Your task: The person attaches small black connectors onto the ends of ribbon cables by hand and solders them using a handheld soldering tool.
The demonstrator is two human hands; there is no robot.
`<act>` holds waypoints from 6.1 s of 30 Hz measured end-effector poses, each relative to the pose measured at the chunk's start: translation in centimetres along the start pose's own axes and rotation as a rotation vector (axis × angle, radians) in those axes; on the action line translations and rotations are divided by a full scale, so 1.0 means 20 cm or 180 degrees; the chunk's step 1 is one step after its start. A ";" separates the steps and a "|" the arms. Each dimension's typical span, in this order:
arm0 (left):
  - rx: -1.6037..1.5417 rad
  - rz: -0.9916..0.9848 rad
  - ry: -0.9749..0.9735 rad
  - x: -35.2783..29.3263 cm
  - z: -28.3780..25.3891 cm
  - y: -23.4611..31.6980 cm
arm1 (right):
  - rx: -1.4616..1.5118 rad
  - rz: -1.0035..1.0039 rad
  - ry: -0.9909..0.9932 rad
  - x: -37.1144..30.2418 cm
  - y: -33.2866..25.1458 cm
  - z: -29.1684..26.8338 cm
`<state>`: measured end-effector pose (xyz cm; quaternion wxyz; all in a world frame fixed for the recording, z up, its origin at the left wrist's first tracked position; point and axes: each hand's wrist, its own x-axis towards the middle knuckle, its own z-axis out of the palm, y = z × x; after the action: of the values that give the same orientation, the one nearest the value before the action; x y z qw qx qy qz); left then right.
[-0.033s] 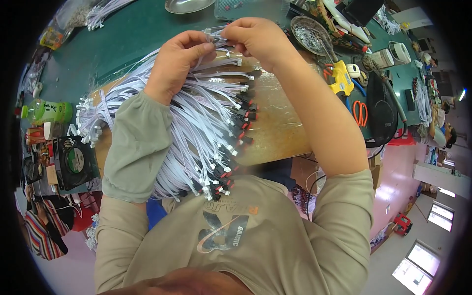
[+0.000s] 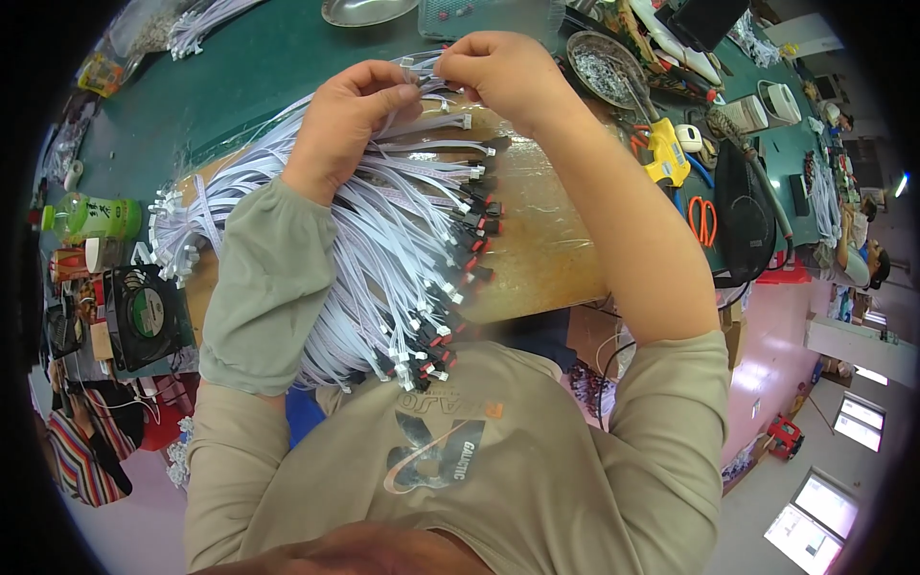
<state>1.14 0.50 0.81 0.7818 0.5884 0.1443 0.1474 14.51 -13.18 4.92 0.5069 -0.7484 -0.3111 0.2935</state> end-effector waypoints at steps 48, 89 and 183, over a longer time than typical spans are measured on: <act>0.0208 0.0031 -0.0472 -0.01 0.00 -0.03 | -0.0890 -0.1309 0.0289 -0.12 0.04 0.06; 0.0334 -0.0010 -0.0457 0.00 0.00 -0.06 | -0.4443 -0.0573 0.0333 -0.05 0.21 -0.26; 0.0110 -0.0169 -0.0433 -0.01 0.01 -0.02 | -0.3972 -0.0887 0.0979 -0.11 0.27 -0.28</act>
<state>1.07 0.08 0.48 0.7832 0.6064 0.1089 0.0838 18.25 -19.75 1.85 0.0498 -0.8880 -0.4409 -0.1208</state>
